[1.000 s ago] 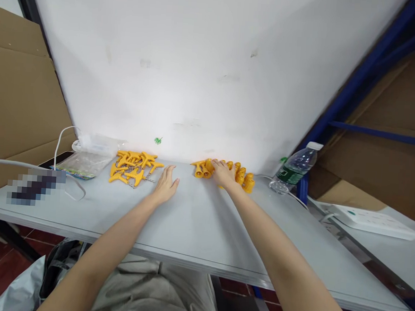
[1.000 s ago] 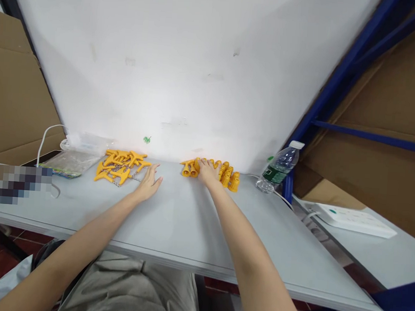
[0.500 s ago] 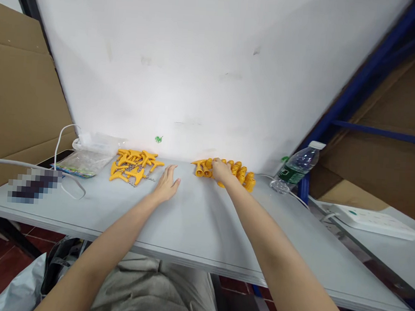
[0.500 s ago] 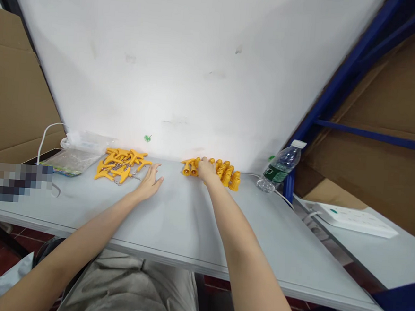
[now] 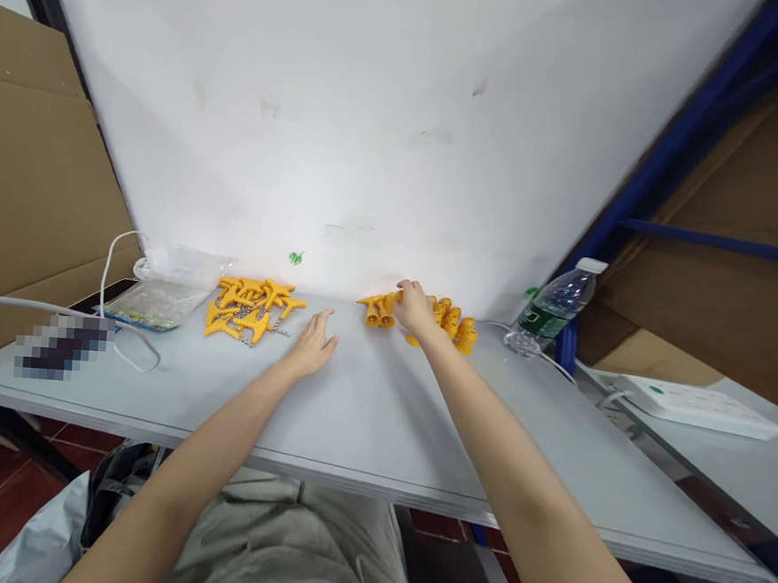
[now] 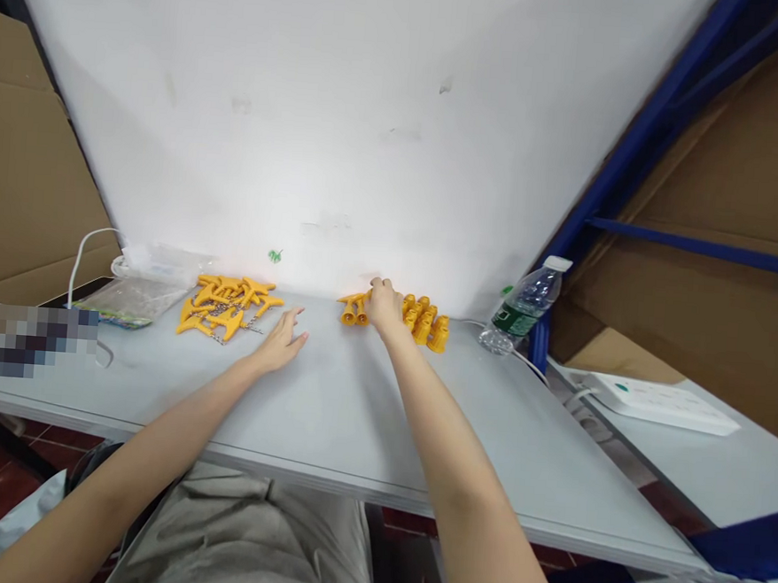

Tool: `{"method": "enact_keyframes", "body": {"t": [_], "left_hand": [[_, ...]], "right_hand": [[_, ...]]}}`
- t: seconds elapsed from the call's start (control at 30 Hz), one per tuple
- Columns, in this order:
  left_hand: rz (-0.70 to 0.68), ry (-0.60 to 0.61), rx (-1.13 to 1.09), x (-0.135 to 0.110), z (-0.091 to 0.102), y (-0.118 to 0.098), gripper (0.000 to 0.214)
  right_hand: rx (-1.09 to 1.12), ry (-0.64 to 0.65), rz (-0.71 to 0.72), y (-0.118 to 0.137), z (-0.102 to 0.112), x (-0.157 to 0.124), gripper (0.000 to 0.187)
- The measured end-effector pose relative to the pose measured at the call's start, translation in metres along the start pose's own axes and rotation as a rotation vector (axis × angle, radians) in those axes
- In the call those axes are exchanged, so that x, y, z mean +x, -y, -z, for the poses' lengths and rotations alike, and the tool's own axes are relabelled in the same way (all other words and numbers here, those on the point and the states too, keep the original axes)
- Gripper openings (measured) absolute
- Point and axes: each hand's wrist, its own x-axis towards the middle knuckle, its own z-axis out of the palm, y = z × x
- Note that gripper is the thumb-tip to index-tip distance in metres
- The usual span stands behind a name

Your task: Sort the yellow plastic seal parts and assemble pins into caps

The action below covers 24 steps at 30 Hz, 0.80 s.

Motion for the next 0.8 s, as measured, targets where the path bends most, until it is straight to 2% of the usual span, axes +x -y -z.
{"method": "enact_keyframes", "body": {"t": [0.07,0.13,0.27,0.33,0.5,0.8], "left_hand": [[0.016,0.050,0.026,-0.001,0.000,0.000,0.056],[0.035,0.127,0.089,-0.001,0.001,0.000,0.055],[0.010,0.274,0.275,-0.003,0.002,-0.001,0.043],[-0.013,0.298,0.314,-0.003,0.003,-0.001,0.039],[-0.035,0.276,0.288,-0.004,0.004,0.001,0.032],[-0.065,0.304,0.330,-0.001,0.009,-0.001,0.028]], "right_hand": [[0.128,0.019,0.023,0.009,-0.003,-0.006,0.043],[0.204,0.101,0.044,0.017,-0.010,-0.017,0.041],[0.265,0.276,0.081,0.026,-0.032,-0.045,0.022],[0.360,0.244,0.120,0.024,-0.043,-0.054,0.015],[0.553,0.192,0.163,0.015,-0.059,-0.059,0.021],[0.547,0.153,0.185,0.015,-0.066,-0.059,0.020]]}}
